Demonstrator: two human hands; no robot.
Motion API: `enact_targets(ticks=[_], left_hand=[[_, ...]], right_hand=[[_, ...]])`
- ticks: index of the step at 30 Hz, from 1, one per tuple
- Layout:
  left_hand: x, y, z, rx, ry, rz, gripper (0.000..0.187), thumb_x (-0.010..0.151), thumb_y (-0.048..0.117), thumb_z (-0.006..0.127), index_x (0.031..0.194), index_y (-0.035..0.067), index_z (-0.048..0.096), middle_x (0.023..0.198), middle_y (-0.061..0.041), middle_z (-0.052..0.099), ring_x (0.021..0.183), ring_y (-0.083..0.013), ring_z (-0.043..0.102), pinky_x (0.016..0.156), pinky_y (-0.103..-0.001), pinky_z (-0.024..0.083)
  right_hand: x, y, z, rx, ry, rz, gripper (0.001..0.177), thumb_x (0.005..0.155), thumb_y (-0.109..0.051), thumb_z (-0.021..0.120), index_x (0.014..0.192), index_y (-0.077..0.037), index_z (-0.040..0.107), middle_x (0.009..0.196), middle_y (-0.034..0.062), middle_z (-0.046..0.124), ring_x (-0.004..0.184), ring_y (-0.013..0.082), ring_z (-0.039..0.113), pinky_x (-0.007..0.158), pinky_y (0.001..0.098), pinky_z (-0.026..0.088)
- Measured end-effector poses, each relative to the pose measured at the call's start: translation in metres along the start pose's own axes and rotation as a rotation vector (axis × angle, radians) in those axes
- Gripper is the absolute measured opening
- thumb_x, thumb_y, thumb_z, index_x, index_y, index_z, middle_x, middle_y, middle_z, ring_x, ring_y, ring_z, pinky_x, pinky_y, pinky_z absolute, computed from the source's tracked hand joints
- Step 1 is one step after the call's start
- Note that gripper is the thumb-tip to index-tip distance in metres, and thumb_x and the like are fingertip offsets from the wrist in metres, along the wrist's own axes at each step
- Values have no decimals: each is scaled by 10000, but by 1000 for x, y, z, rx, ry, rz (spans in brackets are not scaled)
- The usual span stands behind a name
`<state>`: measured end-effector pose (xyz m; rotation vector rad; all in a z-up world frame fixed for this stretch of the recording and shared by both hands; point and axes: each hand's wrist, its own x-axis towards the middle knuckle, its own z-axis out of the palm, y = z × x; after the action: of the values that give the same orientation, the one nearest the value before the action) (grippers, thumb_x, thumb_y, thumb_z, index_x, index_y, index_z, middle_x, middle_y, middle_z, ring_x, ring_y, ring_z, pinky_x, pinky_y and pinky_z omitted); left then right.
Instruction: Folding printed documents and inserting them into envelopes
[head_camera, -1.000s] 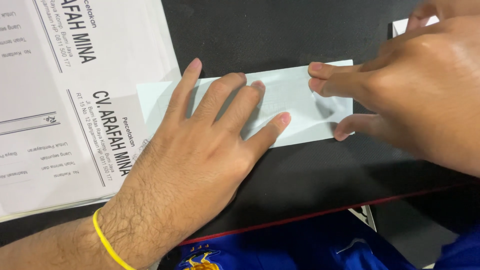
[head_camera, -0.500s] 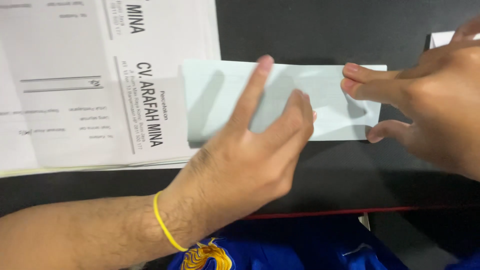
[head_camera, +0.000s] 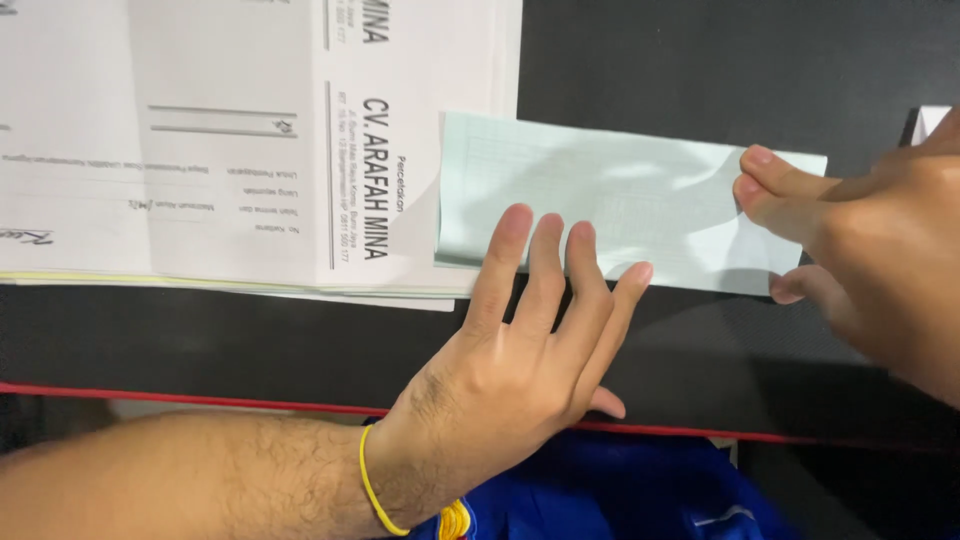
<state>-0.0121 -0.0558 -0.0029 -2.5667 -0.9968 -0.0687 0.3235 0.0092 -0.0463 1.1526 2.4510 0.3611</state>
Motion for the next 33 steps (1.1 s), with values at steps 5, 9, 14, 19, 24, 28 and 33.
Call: enact_targets(ticks=[5, 9, 14, 19, 24, 28, 33], left_hand=[[-8, -5, -4, -48, 40, -44, 906, 1017, 934, 432, 1373, 144, 696, 1276, -103, 695, 1236, -249, 648, 1135, -560, 430], [-18, -9, -8, -6, 25, -56, 995, 1000, 977, 401, 1350, 102, 722, 1294, -70, 682, 1276, -199, 591, 1085, -558, 472], [-34, -8, -10, 157, -19, -83, 1158, 998, 1088, 272, 1333, 82, 737, 1306, -32, 685, 1326, -160, 556, 1181, -485, 382], [-45, -14, -9, 153, -14, -98, 1150, 1016, 1073, 310, 1326, 52, 739, 1311, -35, 691, 1322, -178, 551, 1167, -507, 382], [-51, -14, -8, 125, -6, -129, 1105, 970, 1050, 389, 1321, 71, 763, 1351, -12, 680, 1326, -178, 550, 1138, -521, 399], [-54, -13, -7, 147, -1, -136, 1121, 966, 1070, 375, 1335, 83, 759, 1321, -15, 696, 1329, -168, 557, 1146, -525, 388], [-59, -15, -9, 202, -13, -179, 1165, 977, 1123, 338, 1298, 100, 794, 1289, -60, 718, 1296, -153, 585, 1080, -521, 440]], right_hand=[[1, 3, -3, -35, 8, 2, 908, 515, -524, 819, 1395, -358, 670, 1486, -243, 656, 876, 128, 813, 1063, 319, 547], [2, 4, 2, -119, -49, -6, 1009, 462, -595, 801, 1434, -395, 621, 1548, -259, 602, 1091, 45, 779, 1027, 281, 538], [6, 4, 7, 617, -90, 76, 1094, 357, -57, 935, 1407, -47, 629, 1568, 80, 561, 1393, 237, 557, 1188, 382, 389], [7, 8, 8, 835, -144, 128, 1083, 375, 113, 907, 1406, 23, 586, 1598, 153, 490, 1481, 281, 444, 1230, 458, 339], [8, 7, -4, 774, -97, 111, 1002, 406, 30, 903, 1372, 6, 639, 1540, 143, 565, 1446, 262, 503, 1249, 417, 355], [6, 6, -8, 876, -44, 99, 993, 394, 95, 885, 1354, 53, 634, 1521, 216, 566, 1419, 319, 525, 1248, 451, 371], [5, 5, -3, 772, 23, 53, 1014, 383, -13, 924, 1365, -1, 670, 1512, 158, 614, 1379, 273, 583, 1209, 395, 433]])
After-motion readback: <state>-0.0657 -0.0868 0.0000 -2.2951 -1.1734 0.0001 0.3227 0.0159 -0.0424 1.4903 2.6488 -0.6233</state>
